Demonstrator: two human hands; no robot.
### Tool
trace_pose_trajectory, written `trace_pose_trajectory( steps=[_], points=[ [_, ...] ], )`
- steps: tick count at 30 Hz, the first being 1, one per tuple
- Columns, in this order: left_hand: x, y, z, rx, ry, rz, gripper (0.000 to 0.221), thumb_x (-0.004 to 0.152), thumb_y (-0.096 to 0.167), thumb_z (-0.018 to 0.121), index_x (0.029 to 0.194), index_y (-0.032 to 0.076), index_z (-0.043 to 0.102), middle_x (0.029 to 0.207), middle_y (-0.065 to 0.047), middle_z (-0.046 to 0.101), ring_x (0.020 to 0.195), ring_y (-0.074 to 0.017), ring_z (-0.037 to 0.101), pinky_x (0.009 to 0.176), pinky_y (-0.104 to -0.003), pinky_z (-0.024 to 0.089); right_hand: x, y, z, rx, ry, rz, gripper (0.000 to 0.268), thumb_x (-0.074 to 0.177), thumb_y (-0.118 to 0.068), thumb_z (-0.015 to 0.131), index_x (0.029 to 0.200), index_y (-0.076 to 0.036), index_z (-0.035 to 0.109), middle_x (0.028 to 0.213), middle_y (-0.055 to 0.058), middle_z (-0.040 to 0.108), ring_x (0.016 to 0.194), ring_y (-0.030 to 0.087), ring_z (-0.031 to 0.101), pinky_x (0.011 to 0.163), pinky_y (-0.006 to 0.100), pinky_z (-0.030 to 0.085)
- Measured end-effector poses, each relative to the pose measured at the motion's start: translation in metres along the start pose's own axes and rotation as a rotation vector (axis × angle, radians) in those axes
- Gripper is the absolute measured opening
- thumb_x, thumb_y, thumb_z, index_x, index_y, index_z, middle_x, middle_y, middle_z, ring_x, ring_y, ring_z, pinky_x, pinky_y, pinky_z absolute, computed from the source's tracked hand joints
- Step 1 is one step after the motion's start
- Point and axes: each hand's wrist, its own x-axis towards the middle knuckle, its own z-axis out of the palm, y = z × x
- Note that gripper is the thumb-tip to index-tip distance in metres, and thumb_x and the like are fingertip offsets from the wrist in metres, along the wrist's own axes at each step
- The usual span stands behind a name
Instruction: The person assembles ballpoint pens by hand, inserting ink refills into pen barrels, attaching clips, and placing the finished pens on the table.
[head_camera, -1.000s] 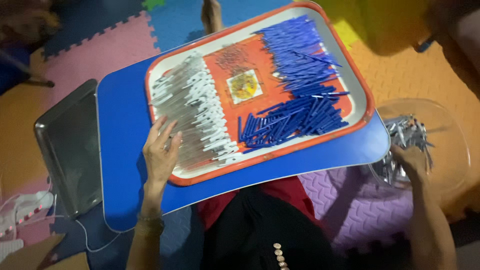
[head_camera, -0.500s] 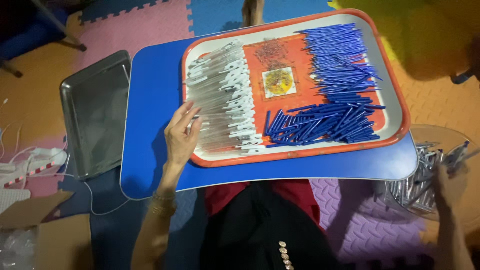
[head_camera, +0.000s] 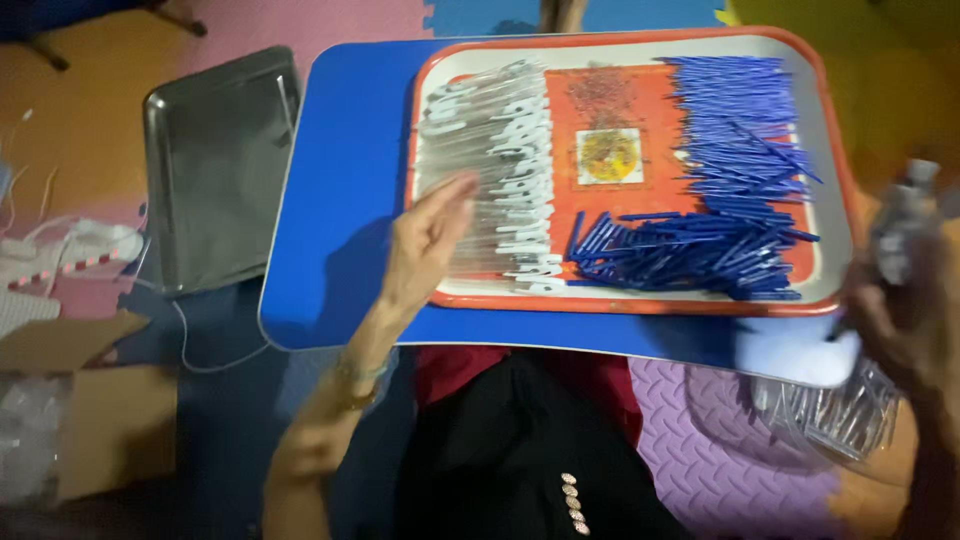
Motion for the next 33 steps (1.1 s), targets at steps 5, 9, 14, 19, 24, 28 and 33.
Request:
trace_pose_trajectory(
  steps=[5,9,14,19,24,28,33],
  points=[
    [0.014,0.006,-0.020,-0.517,-0.152,-0.224,0.072,0.106,0.056,0.061,0.161,0.011,0.052,0.159,-0.017,0.063,0.142,-0.0294,0.065,0.117,-0.040,0.055,0.040,-0.075,0.131,-0.630,-0.254,-0.203,0.055,0.099,-0.034,0.072,0.146,-0.014,0.053,0.096,0.018,0.078,0.078,0.041,0.074,0.070,0.054,0.051],
    [0.005,0.005,-0.064,-0.804,-0.075,-0.379,0.094,0.097,0.068,0.057,0.171,0.013,0.043,0.138,-0.014,0.071,0.099,-0.0161,0.068,0.084,-0.029,0.059,0.043,-0.137,0.272,-0.399,-0.566,-0.441,0.072,0.095,-0.041,0.062,0.158,-0.009,0.046,0.083,0.019,0.075,0.076,0.050,0.073,0.070,0.057,0.052],
    [-0.021,-0.033,-0.132,-0.723,0.071,-0.472,0.100,0.090,0.074,0.051,0.172,0.019,0.034,0.168,-0.027,0.056,0.140,-0.0378,0.069,0.098,-0.047,0.068,0.035,-0.165,0.399,-0.134,-0.741,-0.335,0.061,0.094,-0.040,0.057,0.147,-0.010,0.053,0.085,0.014,0.079,0.076,0.041,0.075,0.073,0.054,0.052],
    [-0.026,-0.109,-0.160,-0.675,0.337,-0.469,0.082,0.098,0.039,0.074,0.170,0.017,0.042,0.162,-0.018,0.065,0.087,-0.0096,0.073,0.072,-0.026,0.064,0.045,-0.158,0.476,-0.134,-0.760,-0.179,0.068,0.089,-0.044,0.054,0.147,-0.009,0.053,0.097,0.025,0.080,0.088,0.051,0.076,0.078,0.058,0.053],
    [-0.035,-0.170,-0.156,-0.801,0.570,-0.406,0.101,0.093,0.073,0.050,0.175,0.016,0.034,0.158,-0.015,0.063,0.123,-0.0168,0.066,0.101,-0.033,0.056,0.063,-0.153,0.502,-0.104,-0.745,-0.110,0.056,0.103,-0.049,0.049,0.133,-0.002,0.050,0.090,0.022,0.080,0.088,0.053,0.076,0.077,0.057,0.051],
    [-0.038,-0.167,-0.139,-0.701,0.611,-0.414,0.099,0.093,0.074,0.050,0.174,0.021,0.031,0.178,-0.021,0.043,0.165,-0.0282,0.041,0.124,-0.043,0.044,0.074,-0.149,0.497,-0.125,-0.724,-0.078,0.067,0.103,-0.057,0.059,0.146,-0.005,0.060,0.093,0.016,0.081,0.097,0.038,0.080,0.085,0.048,0.054],
    [-0.049,-0.140,-0.116,0.099,0.461,-0.297,0.084,0.113,0.068,0.029,0.178,0.017,0.013,0.187,-0.017,0.015,0.169,-0.0402,0.033,0.138,-0.049,0.028,0.095,-0.137,0.468,-0.406,-0.529,-0.405,0.023,0.108,-0.024,0.073,0.115,-0.003,0.068,0.089,0.026,0.077,0.076,0.054,0.072,0.063,0.063,0.052]
  ],
)
